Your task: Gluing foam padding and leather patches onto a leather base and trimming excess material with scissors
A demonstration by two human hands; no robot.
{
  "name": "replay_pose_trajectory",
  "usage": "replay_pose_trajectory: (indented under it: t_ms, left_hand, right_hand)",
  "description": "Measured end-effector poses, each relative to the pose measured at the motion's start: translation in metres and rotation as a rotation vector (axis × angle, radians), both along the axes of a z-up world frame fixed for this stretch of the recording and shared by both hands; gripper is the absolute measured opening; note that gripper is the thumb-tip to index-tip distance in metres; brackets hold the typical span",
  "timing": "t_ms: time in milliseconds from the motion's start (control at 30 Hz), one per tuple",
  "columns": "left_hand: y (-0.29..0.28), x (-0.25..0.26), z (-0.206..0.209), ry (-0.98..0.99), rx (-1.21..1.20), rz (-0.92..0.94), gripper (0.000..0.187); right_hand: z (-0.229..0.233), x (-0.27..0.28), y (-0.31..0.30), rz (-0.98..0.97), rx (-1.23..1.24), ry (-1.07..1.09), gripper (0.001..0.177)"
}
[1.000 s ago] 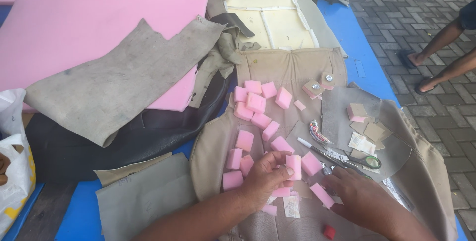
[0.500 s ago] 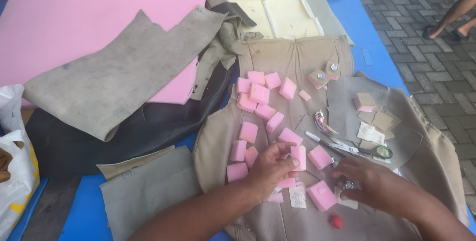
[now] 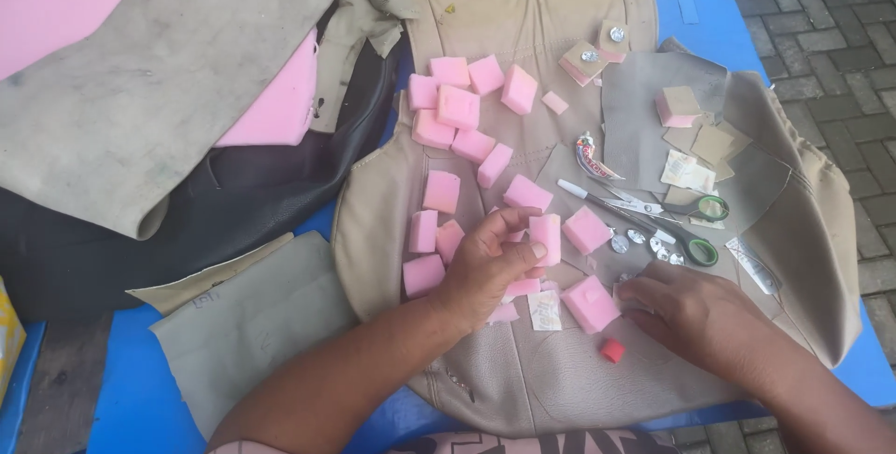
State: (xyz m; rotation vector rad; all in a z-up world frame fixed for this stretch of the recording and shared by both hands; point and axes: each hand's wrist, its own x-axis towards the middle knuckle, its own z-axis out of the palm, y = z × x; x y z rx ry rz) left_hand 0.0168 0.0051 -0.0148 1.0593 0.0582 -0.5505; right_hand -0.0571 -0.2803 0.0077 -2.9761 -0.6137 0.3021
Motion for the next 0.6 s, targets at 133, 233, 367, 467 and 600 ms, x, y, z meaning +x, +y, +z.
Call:
replay_pose_trajectory:
  t_ms: [133, 233, 367, 467, 600]
  left_hand:
    - [0.000, 0.003, -0.001, 0.014, 0.013, 0.001, 0.044]
    - [0.000, 0.001, -0.002, 0.013, 0.026, -0.031, 0.045]
    - [0.001, 0.003, -0.007, -0.085, 0.025, -0.040, 0.045]
    - [-0.001, 0.002, -0.007, -0.050, -0.032, -0.007, 0.043]
    - [0.001, 0.000, -0.009, -0.063, -0.016, -0.028, 0.046]
  right_hand:
    - [-0.003, -0.002, 0.003, -0.001, -0.090, -0.027, 0.009]
    - [-0.003, -0.003, -0.007, 0.064, 0.075, -0.122, 0.064]
    - [-0.004, 0.009, -0.012, 0.059, 0.204, -0.107, 0.076]
    - [0.005, 0.011, -0.012, -0.165, 0.246, 0.016, 0.049]
    - [0.002, 0.012, -0.012, -0.111, 0.155, -0.071, 0.052]
